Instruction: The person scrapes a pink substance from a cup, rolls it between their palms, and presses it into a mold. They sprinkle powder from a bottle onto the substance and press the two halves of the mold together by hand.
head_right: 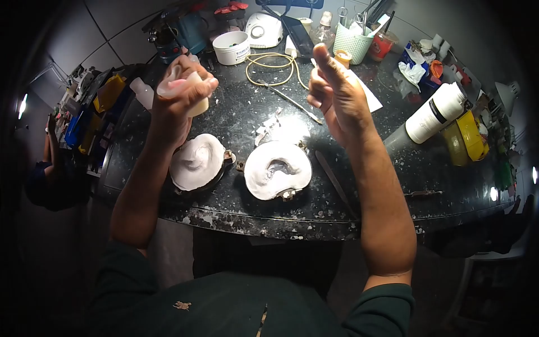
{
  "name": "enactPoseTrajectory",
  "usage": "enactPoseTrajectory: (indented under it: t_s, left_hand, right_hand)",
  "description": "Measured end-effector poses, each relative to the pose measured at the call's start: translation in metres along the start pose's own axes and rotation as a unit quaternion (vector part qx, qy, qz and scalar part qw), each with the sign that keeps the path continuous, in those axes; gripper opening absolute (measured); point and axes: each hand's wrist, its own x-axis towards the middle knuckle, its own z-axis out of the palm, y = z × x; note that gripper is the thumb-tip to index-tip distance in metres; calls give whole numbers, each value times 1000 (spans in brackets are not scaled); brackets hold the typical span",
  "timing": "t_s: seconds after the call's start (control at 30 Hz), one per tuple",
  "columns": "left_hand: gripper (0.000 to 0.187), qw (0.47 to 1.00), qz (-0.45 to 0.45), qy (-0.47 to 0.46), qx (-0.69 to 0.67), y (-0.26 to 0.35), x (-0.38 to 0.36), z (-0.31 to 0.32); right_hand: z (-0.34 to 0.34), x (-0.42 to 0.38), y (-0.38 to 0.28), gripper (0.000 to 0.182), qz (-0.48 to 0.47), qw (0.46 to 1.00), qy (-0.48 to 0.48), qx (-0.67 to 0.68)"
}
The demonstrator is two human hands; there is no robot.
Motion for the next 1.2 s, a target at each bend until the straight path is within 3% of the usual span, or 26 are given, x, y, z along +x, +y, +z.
enactPoseTrajectory:
  t_s: [0.03,0.07,0.1,0.2,0.27,0.37,0.43,0.5,0.57,0.6,0.63,0.7,0.73,0.8,0.83,0.9,0.97,1.0,1.03,1.1,1.13,1.2]
  left_hand:
    - [25,1000,1,-1,-1,-2,1,-1]
    - [25,995,-8,-7,-98,-6,2,-4]
    - [25,981,-18,-14,-195,-9,2,-5]
    - [26,976,-16,-19,-218,-6,1,-6]
    - [23,974,-18,-31,-223,-9,1,-6]
    - [21,986,-30,-20,-160,-7,4,-1]
    - [30,1000,-18,-7,-14,2,2,5]
    - [38,999,-27,-27,29,2,1,3]
    - [40,998,48,-46,15,-3,0,9]
    - [46,995,98,-32,18,-11,1,11]
    - [46,995,97,-32,18,-11,0,10]
    - [51,963,182,-16,198,-9,-1,7]
    - [51,963,181,-17,197,-9,-2,7]
    - [57,996,44,-21,80,-11,-3,9]
    - [57,996,42,-23,79,-10,-3,8]
    - [60,992,-25,-81,-96,-4,-2,3]
    - [66,983,-46,-77,-161,-9,-2,0]
    - [65,979,-61,-72,-181,-13,-1,-1]
    - [64,974,-75,-67,-201,-15,-1,-1]
    - [59,981,-69,-68,-170,-6,-2,6]
    - [55,987,-24,-77,-141,-6,-3,8]
    - [51,992,61,-95,-58,-14,-1,2]
  right_hand:
    - [3,-1,0,43,42,997,0,59]
    - [6,0,-2,50,51,996,-43,62]
    - [13,-2,0,47,58,996,70,13]
    - [13,1,1,44,21,993,101,-64]
    - [-10,7,11,41,-62,994,49,-78]
    - [-22,10,13,39,-28,999,-13,-32]
    - [-16,6,13,38,1,999,7,-54]
    - [1,1,13,36,29,996,27,-74]
    - [18,-3,14,34,-33,987,36,-152]
    - [2,0,21,29,-61,980,-42,-185]
    - [0,-1,19,29,-61,980,-42,-185]
    - [-1,-3,12,30,-31,980,-87,-175]
    - [26,-9,12,37,-57,987,18,-149]
    - [12,-8,12,38,-37,982,-15,-186]
    - [6,-8,10,39,-19,974,-50,-222]
    - [3,-7,10,39,-16,975,-51,-214]
    - [18,-5,11,37,-84,983,14,-164]
    - [38,-7,13,39,-110,978,102,-145]
    - [33,-8,12,39,-110,978,102,-145]
    - [12,-11,9,32,-57,951,-27,-302]
    - [6,-9,7,27,-52,939,-73,-333]
    - [10,-11,18,21,-80,956,-46,-279]
